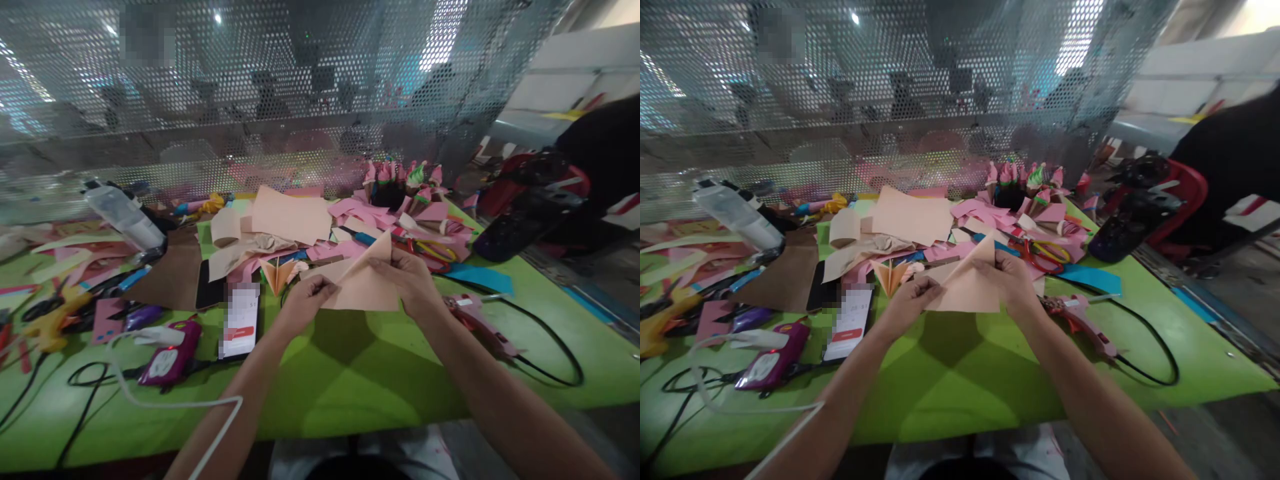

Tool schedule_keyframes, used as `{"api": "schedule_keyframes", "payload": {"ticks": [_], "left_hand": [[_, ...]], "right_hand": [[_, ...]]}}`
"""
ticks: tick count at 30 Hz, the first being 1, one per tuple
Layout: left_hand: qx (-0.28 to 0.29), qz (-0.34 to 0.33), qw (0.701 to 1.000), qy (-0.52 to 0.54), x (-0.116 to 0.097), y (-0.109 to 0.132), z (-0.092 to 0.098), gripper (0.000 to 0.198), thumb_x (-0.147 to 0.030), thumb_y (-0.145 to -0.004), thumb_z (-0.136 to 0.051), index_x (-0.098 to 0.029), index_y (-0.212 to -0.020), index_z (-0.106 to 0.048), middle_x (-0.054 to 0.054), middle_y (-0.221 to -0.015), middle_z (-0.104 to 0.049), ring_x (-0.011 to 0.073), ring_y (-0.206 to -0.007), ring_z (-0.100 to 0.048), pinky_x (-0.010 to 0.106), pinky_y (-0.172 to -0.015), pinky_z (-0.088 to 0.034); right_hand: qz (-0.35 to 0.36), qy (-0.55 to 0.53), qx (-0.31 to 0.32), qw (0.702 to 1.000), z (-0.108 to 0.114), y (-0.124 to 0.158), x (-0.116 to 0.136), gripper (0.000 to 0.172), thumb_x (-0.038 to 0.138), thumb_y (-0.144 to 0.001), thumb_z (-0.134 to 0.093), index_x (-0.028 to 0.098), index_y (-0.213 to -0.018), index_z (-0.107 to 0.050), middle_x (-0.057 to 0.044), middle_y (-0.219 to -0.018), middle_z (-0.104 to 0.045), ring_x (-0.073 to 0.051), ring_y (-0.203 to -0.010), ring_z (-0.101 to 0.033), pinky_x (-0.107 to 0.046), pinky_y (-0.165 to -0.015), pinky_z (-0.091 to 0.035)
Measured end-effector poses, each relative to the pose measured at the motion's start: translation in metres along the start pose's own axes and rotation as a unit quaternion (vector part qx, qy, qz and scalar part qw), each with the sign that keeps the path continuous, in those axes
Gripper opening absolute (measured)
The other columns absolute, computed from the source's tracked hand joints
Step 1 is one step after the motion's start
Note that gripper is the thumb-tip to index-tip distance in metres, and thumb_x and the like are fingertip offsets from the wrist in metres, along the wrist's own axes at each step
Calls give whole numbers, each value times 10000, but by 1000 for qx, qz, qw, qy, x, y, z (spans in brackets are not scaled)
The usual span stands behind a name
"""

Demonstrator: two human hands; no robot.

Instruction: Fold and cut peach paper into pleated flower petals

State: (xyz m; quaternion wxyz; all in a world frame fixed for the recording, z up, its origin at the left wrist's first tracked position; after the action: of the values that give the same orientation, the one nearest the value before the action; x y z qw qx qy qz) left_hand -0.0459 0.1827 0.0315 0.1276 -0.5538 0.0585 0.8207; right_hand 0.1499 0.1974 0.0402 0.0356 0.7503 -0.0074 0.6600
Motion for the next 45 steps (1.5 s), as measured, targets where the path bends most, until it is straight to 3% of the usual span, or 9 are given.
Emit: {"api": "schedule_keyframes", "payload": {"ticks": [5,12,19,30,34,40,45], "left_hand": [[9,-13,999,-49,-3,2,4,287,-395,-875,-497,-187,-678,-519,-19,-682,-511,143,-694,-484,260,-637,-363],[7,7,999,31,-6,3,-4,239,-395,-839,-546,-180,-909,-625,38,-899,-647,180,-846,-571,278,-748,-429],[1,-4,999,34,-1,2,-9,157,-300,-832,-510,-176,-753,-564,9,-769,-595,149,-747,-530,274,-735,-419],[32,-42,997,-51,-2,5,-11,153,-300,-851,-495,-185,-788,-575,-3,-761,-616,162,-741,-561,267,-668,-411],[51,-38,996,-59,-4,6,-11,143,-290,-846,-491,-190,-774,-562,-10,-753,-603,158,-736,-553,263,-663,-401],[72,-27,995,-60,-8,8,-11,163,-302,-855,-483,-192,-754,-547,-9,-756,-589,151,-721,-531,258,-652,-395],[80,-17,996,-42,-6,7,-13,204,-343,-863,-496,-191,-740,-554,-10,-732,-577,148,-701,-516,252,-629,-390]], "right_hand": [[6,10,-7,1000,1,1,1,400,499,-553,-829,186,-732,-657,-4,-639,-651,-164,-536,-561,-277,-481,-416],[-20,37,44,998,-8,4,-9,405,497,-561,-832,187,-761,-665,-11,-683,-672,-168,-556,-582,-281,-496,-445],[-75,-20,90,993,-20,12,-13,447,421,-497,-876,171,-809,-677,-40,-743,-710,-194,-604,-633,-311,-563,-497],[-93,-34,94,991,-22,16,-14,393,355,-449,-901,162,-712,-681,-19,-653,-681,-169,-574,-596,-293,-554,-450],[-61,-28,70,995,-19,12,-12,363,401,-486,-879,171,-654,-652,3,-604,-640,-138,-532,-541,-272,-524,-400],[49,-47,16,998,-8,4,1,351,433,-552,-856,188,-600,-609,39,-575,-545,-99,-548,-448,-242,-525,-330],[54,-38,-11,998,-2,3,2,352,458,-596,-831,195,-603,-596,49,-561,-498,-94,-529,-410,-245,-510,-301]]}}
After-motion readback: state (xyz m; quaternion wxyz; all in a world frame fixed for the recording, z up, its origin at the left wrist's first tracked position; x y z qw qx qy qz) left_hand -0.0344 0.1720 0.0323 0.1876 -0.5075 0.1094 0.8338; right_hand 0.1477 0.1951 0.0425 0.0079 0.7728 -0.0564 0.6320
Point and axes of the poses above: each hand's wrist, its own y-axis away from the middle knuckle, its own z-axis out of the back of the hand, x = y × z, the point moved 4 cm from there along -y, towards the middle knuckle
